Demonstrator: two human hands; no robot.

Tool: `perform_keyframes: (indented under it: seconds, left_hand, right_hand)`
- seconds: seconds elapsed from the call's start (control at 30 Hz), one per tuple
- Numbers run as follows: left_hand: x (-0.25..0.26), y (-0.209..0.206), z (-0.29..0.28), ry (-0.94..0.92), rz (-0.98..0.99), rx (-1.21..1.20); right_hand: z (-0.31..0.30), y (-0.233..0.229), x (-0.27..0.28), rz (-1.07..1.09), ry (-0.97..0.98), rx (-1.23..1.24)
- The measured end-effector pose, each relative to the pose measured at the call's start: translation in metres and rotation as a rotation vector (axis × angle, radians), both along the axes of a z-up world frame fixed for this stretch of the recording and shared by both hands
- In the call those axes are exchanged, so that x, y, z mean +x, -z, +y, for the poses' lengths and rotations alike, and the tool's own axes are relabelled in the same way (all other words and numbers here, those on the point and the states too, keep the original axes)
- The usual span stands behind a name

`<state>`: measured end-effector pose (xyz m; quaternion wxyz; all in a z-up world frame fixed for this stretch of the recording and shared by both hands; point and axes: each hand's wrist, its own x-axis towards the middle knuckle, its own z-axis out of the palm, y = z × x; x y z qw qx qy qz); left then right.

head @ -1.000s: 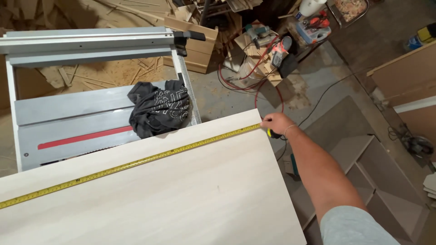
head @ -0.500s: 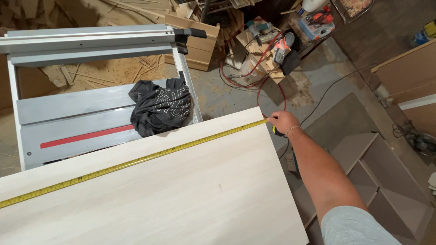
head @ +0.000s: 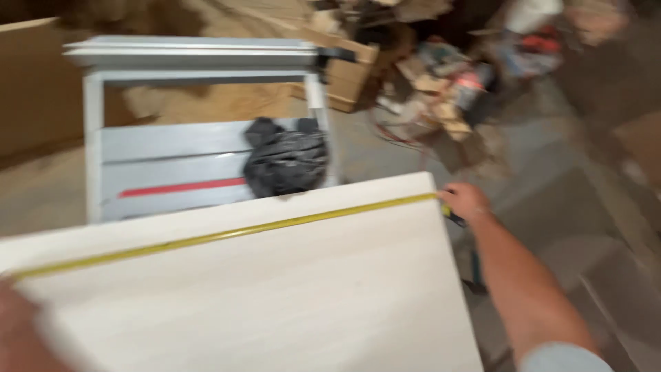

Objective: Measuring a wooden board using a tape measure in a workshop

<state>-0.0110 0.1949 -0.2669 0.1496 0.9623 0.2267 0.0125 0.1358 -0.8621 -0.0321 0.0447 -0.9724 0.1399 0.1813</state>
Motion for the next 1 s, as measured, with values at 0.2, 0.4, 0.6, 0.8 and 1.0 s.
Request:
perform_keyframes:
  seconds: [0.2,0.4,0.6,0.8,1.0]
  left_hand:
    - [0.014,-0.151,-0.108,-0.582,-0.142,0.023]
    - [0.027,-0.181,-0.138,-0.772,-0.205,-0.13]
    - [0.022,-0.2,-0.149,-0.632,-0.053,-0.098]
    - [0.015,-0.219,-0.175,-0.529,0.004,0.016]
    - [0.012,-0.228,-0.191,-0.512,0.151,-0.003]
  right_hand:
    - [-0.034,0.041,0.0,-0.019,-0.021,0.184]
    - [0.039,0.028,-0.027,0.168,0.033,0.436]
    - [0.067,0.063,-0.06,0.283,0.038,0.578]
    - [0.101,0.048,-0.103,0.368,0.13,0.625]
    - [0.171,0.012,-0.178,0.057,0.205,0.817]
